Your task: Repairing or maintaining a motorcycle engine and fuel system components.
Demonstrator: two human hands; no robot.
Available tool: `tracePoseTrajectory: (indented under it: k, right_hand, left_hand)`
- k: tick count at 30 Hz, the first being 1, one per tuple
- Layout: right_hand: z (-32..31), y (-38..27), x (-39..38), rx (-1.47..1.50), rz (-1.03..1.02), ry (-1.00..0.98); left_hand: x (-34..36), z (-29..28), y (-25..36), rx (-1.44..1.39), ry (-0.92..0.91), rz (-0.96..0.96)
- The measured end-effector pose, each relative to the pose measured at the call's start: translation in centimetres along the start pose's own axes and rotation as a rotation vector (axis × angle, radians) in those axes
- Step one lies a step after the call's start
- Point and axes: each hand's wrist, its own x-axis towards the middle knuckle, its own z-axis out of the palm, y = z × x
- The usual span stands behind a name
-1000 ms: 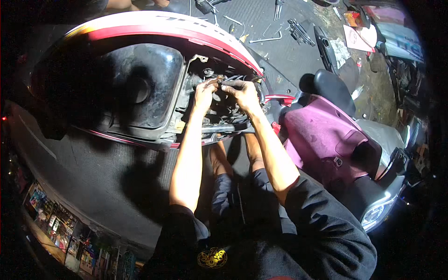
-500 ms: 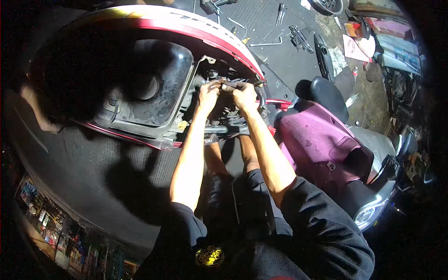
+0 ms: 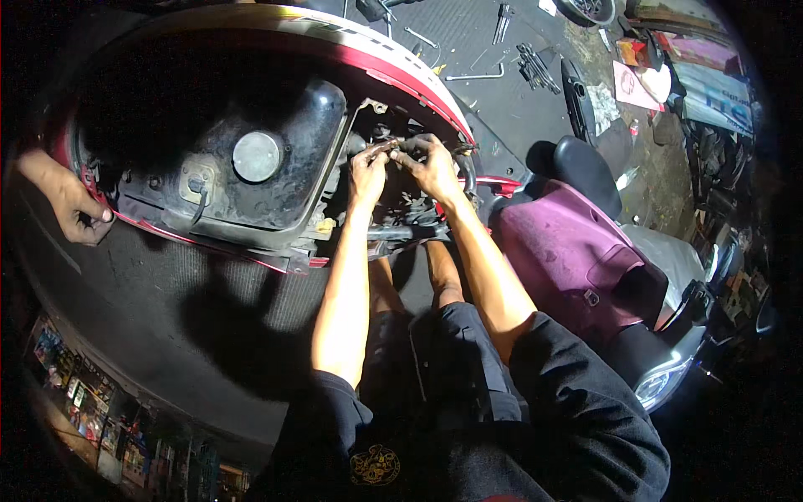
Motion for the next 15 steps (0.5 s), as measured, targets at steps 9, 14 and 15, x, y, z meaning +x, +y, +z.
tracePoseTrajectory:
  k: [9, 14, 15]
  right_hand:
    - [0.9, -0.4, -0.3, 0.020, 0.059, -0.058]
    - [1.5, 0.4, -0.5, 0.027, -0.073, 0.057]
    - [2.3, 0.8, -0.5, 0.091, -0.107, 0.073]
  left_hand:
    - [-0.5, -0.1, -0.7, -0.128, 0.105, -0.095]
    - [-0.7, 0.3, -0.8, -0.191, 0.107, -0.192]
    - [-0.8, -0.2, -0.8, -0.200, 0.124, -0.216]
